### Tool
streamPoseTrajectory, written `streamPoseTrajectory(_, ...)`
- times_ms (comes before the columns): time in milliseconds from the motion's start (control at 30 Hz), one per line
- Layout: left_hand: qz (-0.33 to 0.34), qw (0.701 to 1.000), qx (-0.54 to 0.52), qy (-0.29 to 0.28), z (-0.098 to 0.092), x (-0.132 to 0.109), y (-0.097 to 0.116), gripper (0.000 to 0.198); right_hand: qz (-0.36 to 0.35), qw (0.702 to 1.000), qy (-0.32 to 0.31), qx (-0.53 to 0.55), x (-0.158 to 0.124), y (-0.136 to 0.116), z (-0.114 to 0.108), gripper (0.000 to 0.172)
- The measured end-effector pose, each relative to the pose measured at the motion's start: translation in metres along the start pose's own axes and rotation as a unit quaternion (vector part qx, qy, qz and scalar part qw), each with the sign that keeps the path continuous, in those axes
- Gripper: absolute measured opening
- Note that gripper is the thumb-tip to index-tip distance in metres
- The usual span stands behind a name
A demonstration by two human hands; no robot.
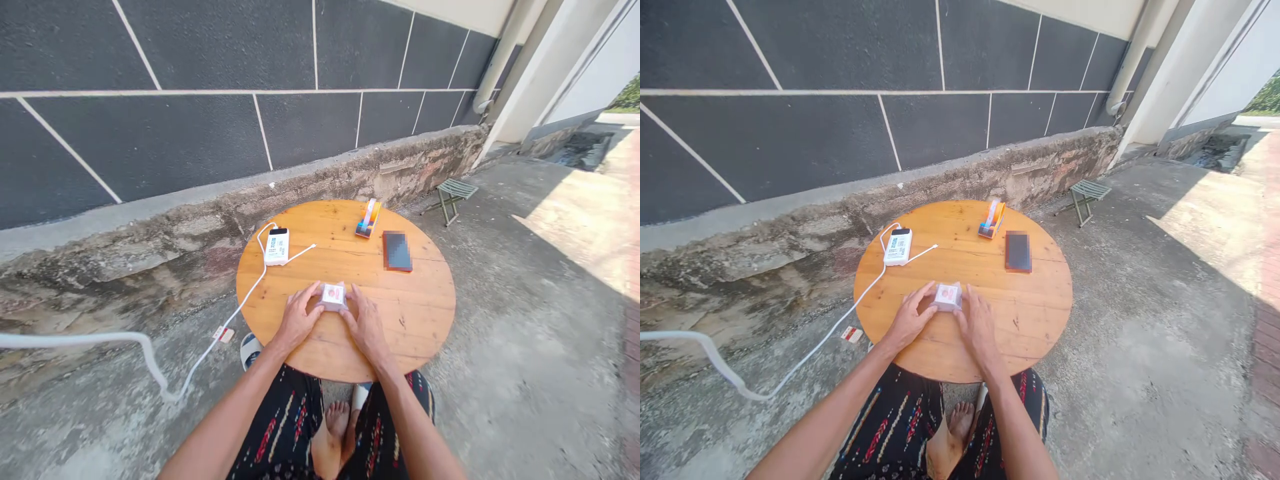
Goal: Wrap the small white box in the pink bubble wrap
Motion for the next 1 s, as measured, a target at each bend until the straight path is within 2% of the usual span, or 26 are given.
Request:
streamPoseTrajectory(133,-0.014,1.000,0.020,0.014,0.007,0.006,0.002,0.052,0.004,1.000,0.007,-0.004,0.000,0.005,0.001,0.055)
streamPoseTrajectory(300,-0.006,0.999,0.032,0.029,0.007,0.010,0.004,0.059,0.006,1.000,0.003,0.008,0.000,0.006,0.001,0.066)
streamPoseTrajectory(367,-0.002,0.999,0.021,0.051,0.003,0.006,0.007,0.062,0.006,1.000,0.005,0.009,0.000,0.006,-0.001,0.069)
streamPoseTrajectory(433,0.013,0.996,0.021,0.083,-0.002,-0.008,0.015,0.059,-0.001,1.000,0.009,0.010,0.000,0.004,-0.003,0.070)
streamPoseTrajectory(533,0.038,0.992,0.061,0.103,-0.006,-0.059,0.028,0.048,-0.017,0.999,0.016,0.024,-0.001,0.002,-0.006,0.069)
streamPoseTrajectory(633,0.067,0.992,0.109,0.015,0.000,-0.138,0.025,0.036,-0.015,0.998,0.025,0.056,-0.002,0.004,-0.007,0.066)
streamPoseTrajectory(667,0.078,0.989,0.124,-0.026,0.001,-0.166,0.018,0.032,-0.011,0.997,0.031,0.068,-0.001,0.006,-0.007,0.064)
streamPoseTrajectory(700,0.067,0.988,0.136,-0.043,-0.002,-0.192,0.008,0.030,-0.006,0.996,0.042,0.080,-0.001,0.008,-0.007,0.062)
streamPoseTrajectory(767,0.004,0.988,0.154,-0.029,-0.016,-0.235,-0.022,0.029,0.002,0.994,0.063,0.094,0.000,0.012,-0.007,0.058)
streamPoseTrajectory(867,-0.056,0.986,0.156,-0.023,-0.033,-0.272,-0.056,0.025,0.009,0.993,0.078,0.093,0.002,0.014,-0.006,0.056)
streamPoseTrajectory(933,-0.066,0.987,0.147,-0.027,-0.035,-0.282,-0.065,0.024,0.014,0.993,0.081,0.084,0.002,0.014,-0.005,0.056)
streamPoseTrajectory(1000,-0.068,0.988,0.136,-0.023,-0.031,-0.284,-0.063,0.024,0.016,0.994,0.081,0.071,0.003,0.013,-0.005,0.055)
Point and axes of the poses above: each hand's wrist, its own x-axis towards the middle knuckle, its own z-axis out of the palm, y = z × x, the point moved 6 cm from there along x, towards the middle knuckle, and after that the axes turned 8 degrees about -y, right-handed, at the moved point
